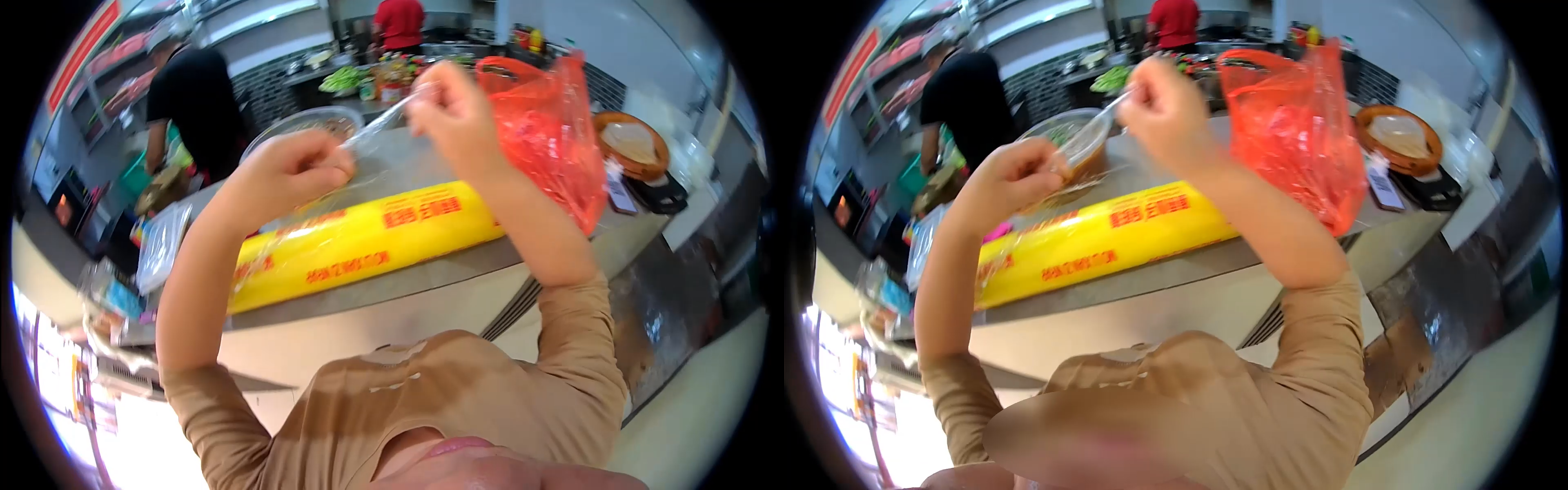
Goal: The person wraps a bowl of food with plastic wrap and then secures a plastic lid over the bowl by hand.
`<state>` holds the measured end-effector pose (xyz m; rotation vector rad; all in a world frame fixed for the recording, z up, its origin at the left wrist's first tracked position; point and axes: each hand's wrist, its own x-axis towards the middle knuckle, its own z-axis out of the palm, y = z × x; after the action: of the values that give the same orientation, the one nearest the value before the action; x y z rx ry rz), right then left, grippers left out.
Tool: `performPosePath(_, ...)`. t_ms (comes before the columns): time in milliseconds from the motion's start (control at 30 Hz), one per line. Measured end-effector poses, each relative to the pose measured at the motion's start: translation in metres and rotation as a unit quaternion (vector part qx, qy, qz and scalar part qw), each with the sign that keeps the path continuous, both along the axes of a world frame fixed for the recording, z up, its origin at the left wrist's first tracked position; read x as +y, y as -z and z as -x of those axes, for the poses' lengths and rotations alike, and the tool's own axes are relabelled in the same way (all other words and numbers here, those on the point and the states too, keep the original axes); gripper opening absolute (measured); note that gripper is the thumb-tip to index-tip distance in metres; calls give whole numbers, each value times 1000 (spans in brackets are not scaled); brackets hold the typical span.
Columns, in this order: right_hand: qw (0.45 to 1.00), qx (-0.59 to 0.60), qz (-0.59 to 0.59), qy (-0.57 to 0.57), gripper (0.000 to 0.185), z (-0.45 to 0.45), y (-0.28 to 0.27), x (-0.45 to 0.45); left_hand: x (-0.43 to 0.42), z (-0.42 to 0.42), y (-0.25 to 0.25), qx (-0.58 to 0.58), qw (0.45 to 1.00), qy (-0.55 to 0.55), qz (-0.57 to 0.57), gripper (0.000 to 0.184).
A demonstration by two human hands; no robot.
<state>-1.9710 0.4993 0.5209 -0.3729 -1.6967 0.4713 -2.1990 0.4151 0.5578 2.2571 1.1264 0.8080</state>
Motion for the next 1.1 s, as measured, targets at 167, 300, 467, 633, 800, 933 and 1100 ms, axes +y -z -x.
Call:
performPosePath(167,991,76,12,-108,8,-1,-7,-13,-11,20,7,101,994,30,-10,7)
performPosePath(300,981,120,32,-147,9,-5,-10,-17,-22,48,11,153,987,-25,-36,3)
performPosePath(467,979,131,32,-152,8,-6,-11,-10,-39,65,17,29,994,-87,-57,7)
performPosePath(633,972,158,41,-166,8,-8,-14,-7,-53,57,13,3,980,-171,-102,9)
performPosePath(800,968,175,35,-178,8,-12,-19,-6,-50,61,14,62,942,-150,-295,4)
performPosePath(933,961,205,36,-181,9,-13,-21,-4,-60,69,1,159,964,-85,-197,15)
performPosePath(1100,957,229,47,-170,11,-19,-19,0,-64,116,4,243,958,-117,-93,11)
